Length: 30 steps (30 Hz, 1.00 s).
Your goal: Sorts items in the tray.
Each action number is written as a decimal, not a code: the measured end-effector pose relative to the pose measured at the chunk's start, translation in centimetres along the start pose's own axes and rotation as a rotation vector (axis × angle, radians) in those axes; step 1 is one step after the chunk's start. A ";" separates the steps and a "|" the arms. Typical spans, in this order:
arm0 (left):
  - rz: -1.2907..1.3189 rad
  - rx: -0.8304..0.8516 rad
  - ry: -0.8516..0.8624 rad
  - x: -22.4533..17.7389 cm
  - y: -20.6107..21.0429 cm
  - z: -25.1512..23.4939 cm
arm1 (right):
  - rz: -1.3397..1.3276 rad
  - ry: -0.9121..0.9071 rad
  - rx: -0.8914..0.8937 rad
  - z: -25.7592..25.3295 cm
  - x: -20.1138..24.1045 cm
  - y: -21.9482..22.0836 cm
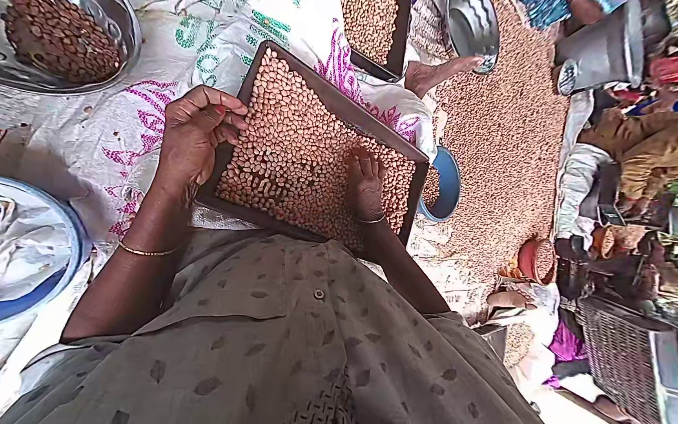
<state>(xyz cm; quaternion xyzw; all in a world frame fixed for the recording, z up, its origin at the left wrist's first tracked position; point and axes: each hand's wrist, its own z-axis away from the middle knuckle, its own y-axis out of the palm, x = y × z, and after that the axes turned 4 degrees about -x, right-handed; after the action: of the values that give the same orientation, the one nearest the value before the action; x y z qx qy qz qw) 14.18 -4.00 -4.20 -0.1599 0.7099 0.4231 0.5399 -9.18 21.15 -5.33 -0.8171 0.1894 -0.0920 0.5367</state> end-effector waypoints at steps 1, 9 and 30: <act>-0.004 0.002 0.000 0.0 0.0 0.0 | -0.015 0.098 0.026 -0.2 -0.5 -0.9; -0.042 0.006 0.013 0.4 -0.4 -0.2 | -0.853 -0.070 0.119 -5.8 8.7 -2.3; -0.903 0.357 0.441 0.4 1.6 0.7 | -0.390 0.069 0.209 -4.2 0.6 0.1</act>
<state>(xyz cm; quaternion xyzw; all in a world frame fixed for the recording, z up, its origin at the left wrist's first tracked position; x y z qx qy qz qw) 13.38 -2.46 -3.96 -0.4402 0.7279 -0.0226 0.5253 -10.19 17.34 -3.69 -0.7744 0.0355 -0.2413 0.5838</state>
